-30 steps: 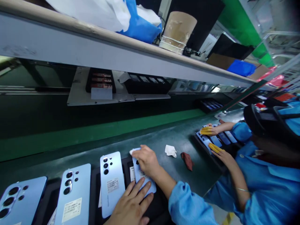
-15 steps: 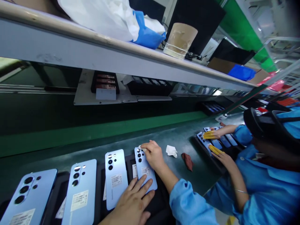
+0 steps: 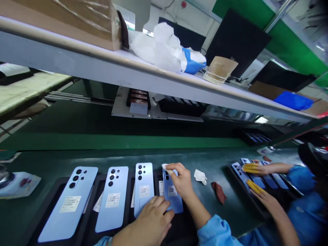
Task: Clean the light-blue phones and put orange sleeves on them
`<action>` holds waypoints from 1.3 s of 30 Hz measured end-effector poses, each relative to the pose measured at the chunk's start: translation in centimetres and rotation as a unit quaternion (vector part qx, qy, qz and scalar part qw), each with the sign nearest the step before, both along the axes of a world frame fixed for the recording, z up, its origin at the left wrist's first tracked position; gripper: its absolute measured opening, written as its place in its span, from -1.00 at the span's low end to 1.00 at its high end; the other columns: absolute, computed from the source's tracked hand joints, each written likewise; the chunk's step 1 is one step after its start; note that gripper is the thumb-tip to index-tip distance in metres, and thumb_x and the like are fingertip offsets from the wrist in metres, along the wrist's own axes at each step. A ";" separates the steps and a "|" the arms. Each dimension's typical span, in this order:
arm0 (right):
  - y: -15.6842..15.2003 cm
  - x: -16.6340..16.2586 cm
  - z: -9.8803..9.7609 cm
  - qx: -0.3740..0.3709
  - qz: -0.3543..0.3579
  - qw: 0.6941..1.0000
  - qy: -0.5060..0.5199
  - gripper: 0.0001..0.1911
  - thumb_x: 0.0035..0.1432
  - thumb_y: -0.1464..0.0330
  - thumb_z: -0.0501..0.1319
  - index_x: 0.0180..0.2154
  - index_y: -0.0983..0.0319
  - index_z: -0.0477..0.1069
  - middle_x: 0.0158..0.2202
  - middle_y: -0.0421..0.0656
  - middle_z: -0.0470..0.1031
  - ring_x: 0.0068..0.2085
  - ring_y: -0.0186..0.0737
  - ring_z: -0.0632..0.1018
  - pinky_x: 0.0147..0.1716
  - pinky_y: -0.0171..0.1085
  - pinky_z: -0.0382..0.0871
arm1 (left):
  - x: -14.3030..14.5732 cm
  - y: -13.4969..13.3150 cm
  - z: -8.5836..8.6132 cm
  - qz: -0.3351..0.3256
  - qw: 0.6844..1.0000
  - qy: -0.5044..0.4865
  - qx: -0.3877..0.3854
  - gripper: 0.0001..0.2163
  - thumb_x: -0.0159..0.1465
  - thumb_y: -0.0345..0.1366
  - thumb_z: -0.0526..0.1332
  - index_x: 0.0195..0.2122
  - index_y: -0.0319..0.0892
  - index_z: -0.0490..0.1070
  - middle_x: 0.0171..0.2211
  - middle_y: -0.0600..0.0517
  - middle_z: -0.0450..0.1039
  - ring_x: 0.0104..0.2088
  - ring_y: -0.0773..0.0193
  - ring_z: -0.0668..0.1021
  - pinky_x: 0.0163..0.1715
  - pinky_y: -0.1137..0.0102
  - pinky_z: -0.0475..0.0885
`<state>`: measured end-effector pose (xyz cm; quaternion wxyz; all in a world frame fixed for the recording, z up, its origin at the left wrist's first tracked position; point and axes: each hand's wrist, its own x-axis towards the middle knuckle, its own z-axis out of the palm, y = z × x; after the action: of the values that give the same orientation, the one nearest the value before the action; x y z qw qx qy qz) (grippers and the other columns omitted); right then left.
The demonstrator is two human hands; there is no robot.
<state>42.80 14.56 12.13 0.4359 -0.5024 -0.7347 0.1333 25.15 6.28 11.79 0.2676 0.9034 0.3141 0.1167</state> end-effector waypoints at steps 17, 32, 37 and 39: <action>-1.0 -8.1 -2.6 0.043 0.216 0.970 -0.105 -0.67 0.14 0.55 0.09 -0.13 0.17 0.50 -0.31 -0.14 0.60 -0.29 -0.15 0.49 -0.19 -0.12 0.39 | -5.0 0.5 -0.3 0.039 0.989 0.133 -0.048 -0.87 0.31 -0.27 0.13 -0.22 -0.14 0.45 -0.24 -0.02 0.56 -0.20 0.04 0.59 -0.17 0.21 0.48; -0.9 -8.2 -2.8 0.034 0.217 0.970 -0.108 -0.58 0.13 0.57 0.08 -0.03 0.11 0.43 -0.22 -0.16 0.61 -0.22 -0.18 0.56 0.12 0.03 0.28 | -5.2 1.5 -0.7 0.021 0.988 0.126 -0.083 -0.90 0.26 -0.28 0.22 -0.27 -0.14 0.50 -0.27 -0.01 0.59 -0.23 0.03 0.62 -0.20 0.23 0.49; 3.6 -10.3 -2.3 0.010 0.163 0.980 -0.112 -0.69 0.15 0.52 0.13 -0.12 0.13 0.49 -0.23 -0.14 0.62 -0.19 -0.15 0.56 0.15 0.08 0.23 | -5.4 1.3 -0.5 0.038 0.991 0.113 -0.056 -0.86 0.33 -0.28 0.14 -0.24 -0.12 0.48 -0.25 0.00 0.57 -0.22 0.07 0.61 -0.20 0.26 0.45; 4.7 -9.7 -2.2 -0.007 0.121 0.988 -0.097 -0.72 0.17 0.50 0.13 -0.14 0.13 0.50 -0.22 -0.15 0.62 -0.18 -0.14 0.57 0.16 0.11 0.22 | -5.5 1.3 -0.6 0.027 0.991 0.115 -0.057 -0.87 0.32 -0.27 0.14 -0.25 -0.12 0.48 -0.26 0.00 0.57 -0.22 0.06 0.61 -0.22 0.27 0.45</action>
<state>33.06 19.28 9.90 0.3401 -0.4230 -0.8280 0.1410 19.68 7.60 11.18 0.2772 0.8853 0.3733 0.0010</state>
